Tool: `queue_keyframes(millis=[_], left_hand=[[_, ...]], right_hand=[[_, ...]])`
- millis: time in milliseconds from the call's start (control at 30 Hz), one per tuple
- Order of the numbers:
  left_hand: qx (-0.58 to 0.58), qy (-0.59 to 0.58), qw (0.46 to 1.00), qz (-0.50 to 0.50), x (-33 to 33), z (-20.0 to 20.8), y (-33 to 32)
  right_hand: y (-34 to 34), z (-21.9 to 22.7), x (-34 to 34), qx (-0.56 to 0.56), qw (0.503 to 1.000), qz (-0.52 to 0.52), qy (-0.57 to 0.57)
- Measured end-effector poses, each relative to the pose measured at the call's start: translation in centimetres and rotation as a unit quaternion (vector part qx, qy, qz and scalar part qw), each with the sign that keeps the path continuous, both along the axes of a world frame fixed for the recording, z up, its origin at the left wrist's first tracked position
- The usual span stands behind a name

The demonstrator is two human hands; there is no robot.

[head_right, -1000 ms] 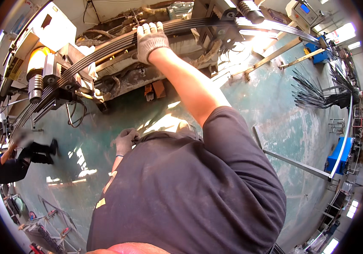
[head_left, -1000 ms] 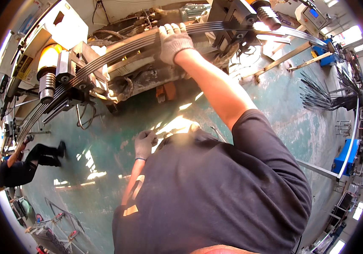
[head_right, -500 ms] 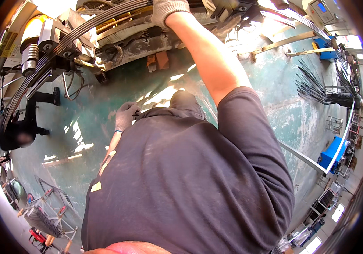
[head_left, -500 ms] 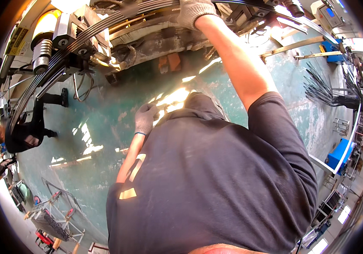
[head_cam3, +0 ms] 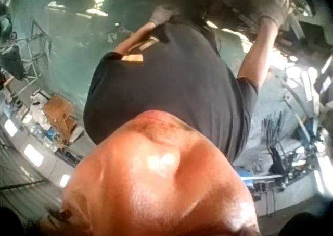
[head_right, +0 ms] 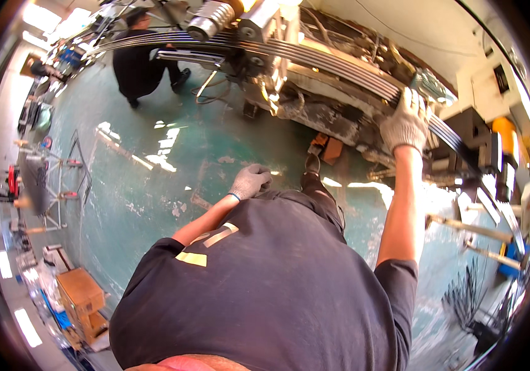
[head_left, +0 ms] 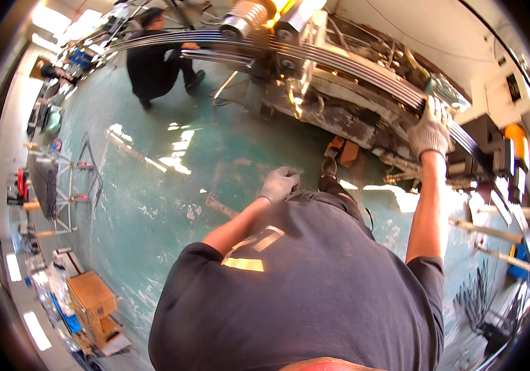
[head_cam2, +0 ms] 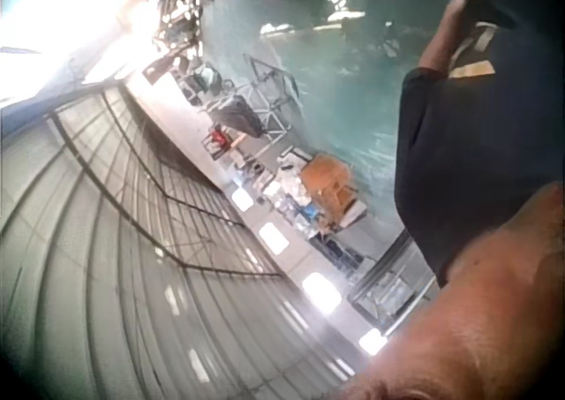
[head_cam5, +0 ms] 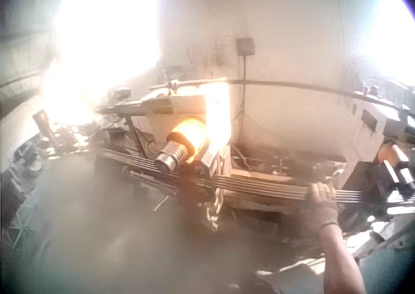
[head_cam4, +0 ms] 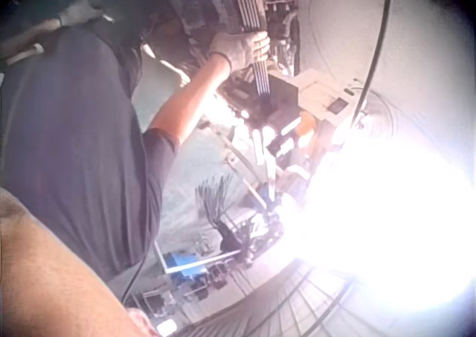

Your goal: The person repeatedly picks up bundles of long metal rods, places them into a bending machine, and operates the machine to bend them. The person then removes the bent rods and stacks them on a nearby rack.

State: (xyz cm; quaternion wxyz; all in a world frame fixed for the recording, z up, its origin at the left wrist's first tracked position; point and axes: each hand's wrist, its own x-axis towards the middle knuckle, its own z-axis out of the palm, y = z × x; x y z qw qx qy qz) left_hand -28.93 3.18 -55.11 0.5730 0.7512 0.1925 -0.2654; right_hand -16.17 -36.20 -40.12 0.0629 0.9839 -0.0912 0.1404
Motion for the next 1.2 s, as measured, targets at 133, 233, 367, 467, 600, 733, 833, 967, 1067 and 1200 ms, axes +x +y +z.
queue_keyframes(millis=[133, 233, 367, 467, 600, 733, 833, 967, 1067, 1200], left_hand=[[-0.007, 0.003, 1.000, 0.016, 0.8, 0.0, 0.9], [0.003, 0.007, 1.000, 0.006, 1.2, 1.1, 0.5], [-0.015, -0.012, 1.000, 0.013, 1.3, 0.0, 0.1], [-0.021, -0.012, 1.000, 0.019, 1.1, -0.5, 0.1], [-0.036, -0.036, 0.999, 0.019, 0.7, -1.2, 0.3], [-0.064, -0.033, 0.996, 0.043, 0.1, -2.9, 1.0], [-0.063, -0.023, 0.996, 0.061, -0.2, -2.6, 2.0], [-0.109, 0.008, 0.991, 0.079, -1.2, -4.0, 2.9], [-0.010, -0.023, 1.000, -0.017, -1.0, -3.8, 3.9], [0.143, -0.239, 0.951, -0.133, -1.1, -6.5, 5.6]], right_hand=[[0.6, 0.7, -0.1, 0.022, 1.000, -0.002, 0.005], [1.2, 1.1, -0.1, 0.025, 1.000, -0.004, 0.010], [0.9, 0.5, 0.2, 0.023, 1.000, -0.004, 0.004], [1.2, 0.7, 0.2, 0.018, 0.999, -0.014, 0.026], [1.5, 0.7, 0.2, 0.006, 0.999, -0.020, 0.033], [1.1, 0.5, 0.1, -0.008, 1.000, -0.003, 0.026], [1.9, 1.1, 0.0, 0.016, 1.000, 0.001, 0.024], [0.8, 0.4, 0.2, 0.005, 1.000, 0.012, 0.014], [1.9, 1.3, 0.3, 0.016, 1.000, 0.025, 0.010], [1.4, 0.3, 0.6, -0.022, 0.999, 0.034, -0.010]])
